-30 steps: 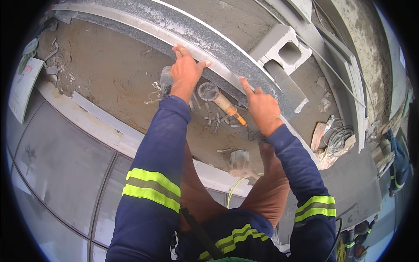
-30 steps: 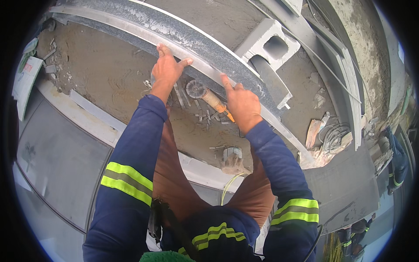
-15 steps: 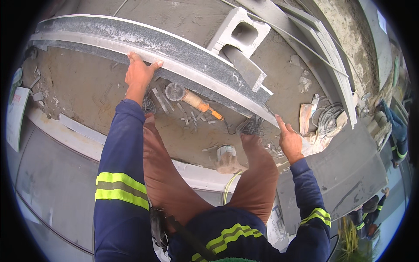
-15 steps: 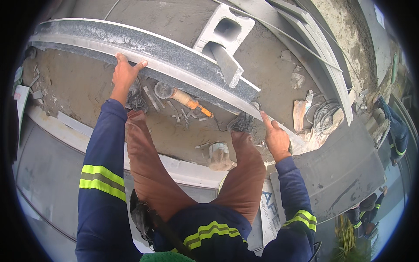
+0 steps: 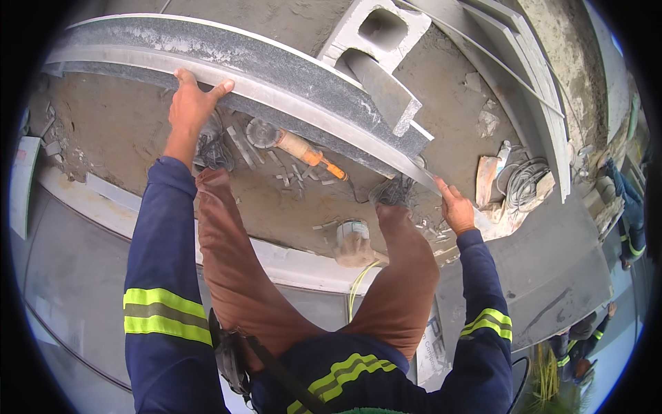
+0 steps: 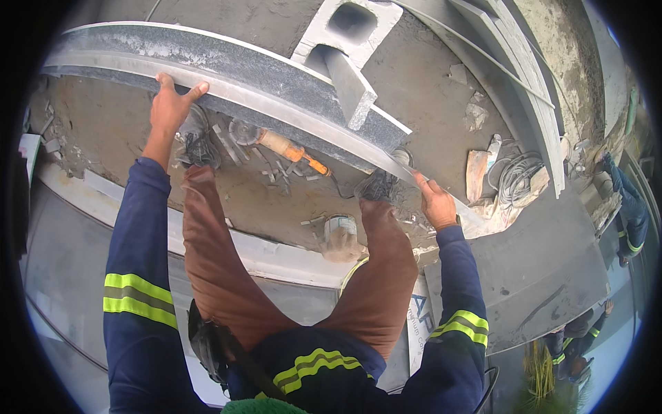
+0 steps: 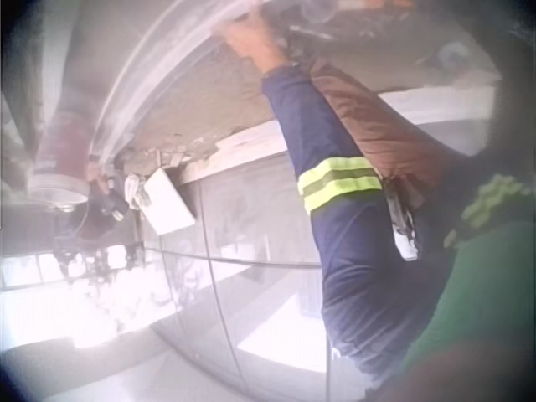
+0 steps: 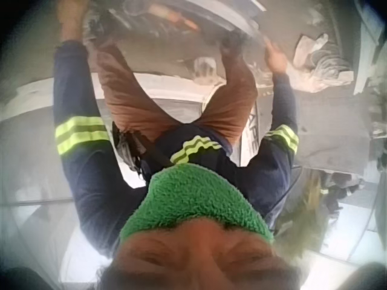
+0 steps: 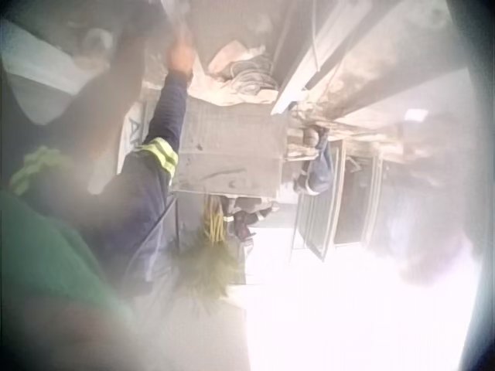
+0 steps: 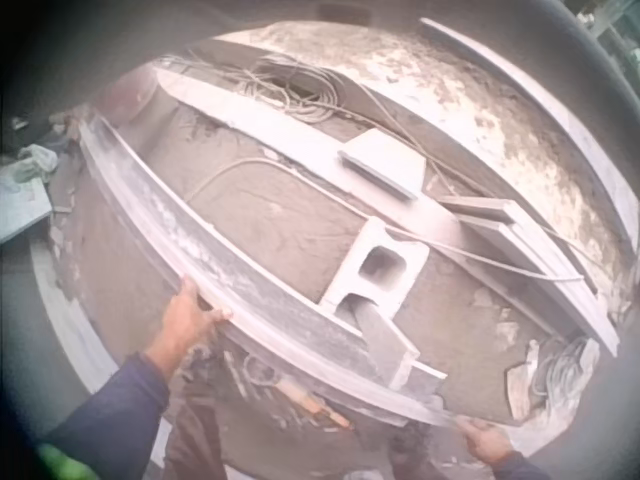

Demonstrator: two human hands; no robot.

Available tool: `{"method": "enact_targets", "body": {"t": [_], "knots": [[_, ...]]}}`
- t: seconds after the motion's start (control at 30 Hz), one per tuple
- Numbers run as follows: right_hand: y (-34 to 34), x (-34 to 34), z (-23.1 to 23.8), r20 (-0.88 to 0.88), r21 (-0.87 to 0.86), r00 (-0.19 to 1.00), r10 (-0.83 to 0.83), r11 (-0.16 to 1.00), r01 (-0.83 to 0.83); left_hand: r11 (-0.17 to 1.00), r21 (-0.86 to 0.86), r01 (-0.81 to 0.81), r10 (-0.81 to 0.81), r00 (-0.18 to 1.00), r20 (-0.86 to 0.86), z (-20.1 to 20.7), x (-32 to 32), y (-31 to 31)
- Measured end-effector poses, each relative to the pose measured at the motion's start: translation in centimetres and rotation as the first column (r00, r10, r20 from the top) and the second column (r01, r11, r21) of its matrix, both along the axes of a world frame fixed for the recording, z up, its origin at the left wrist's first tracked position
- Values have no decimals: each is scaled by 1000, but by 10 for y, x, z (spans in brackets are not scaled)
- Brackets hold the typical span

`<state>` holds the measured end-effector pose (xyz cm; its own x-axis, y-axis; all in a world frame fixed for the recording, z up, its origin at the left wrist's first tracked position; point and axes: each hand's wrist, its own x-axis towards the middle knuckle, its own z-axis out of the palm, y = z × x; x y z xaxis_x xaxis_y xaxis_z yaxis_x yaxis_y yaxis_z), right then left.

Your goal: The person measures and marks a long metal profile using a tape measure and a marker, then positions the profile along a curved track and aligns it with a second profile. The person also briefly touches their face and adjusts the head-mounted camera.

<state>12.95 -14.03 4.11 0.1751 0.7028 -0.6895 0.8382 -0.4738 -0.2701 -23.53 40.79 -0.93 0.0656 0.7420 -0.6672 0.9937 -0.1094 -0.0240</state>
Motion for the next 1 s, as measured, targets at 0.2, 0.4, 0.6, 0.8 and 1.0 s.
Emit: {"method": "enact_targets", "body": {"t": [0.2, 0.4, 0.6, 0.8, 1.0], "knots": [[95, -33, -34, -85, 94, 995, 45, 995, -37, 998, 55, 20, -21, 1000, 16, -5, -1, -2], [309, -137, -34, -91, 100, 987, 130, 988, -121, 996, 91, -8, 2, 997, 73, 4, -3, -5], [533, -237, -17, -112, 215, 976, 189, 963, -162, 984, -110, -137, 147, 985, 87, 11, 0, 6], [728, -344, -25, -64, 346, 974, 217, 920, -183, 925, -175, -337, 379, 845, 377, -49, -20, -52], [868, -410, -33, -7, 454, 966, 257, 862, -226, 847, -115, -519, 442, 566, 696, -21, -15, -29]]}}
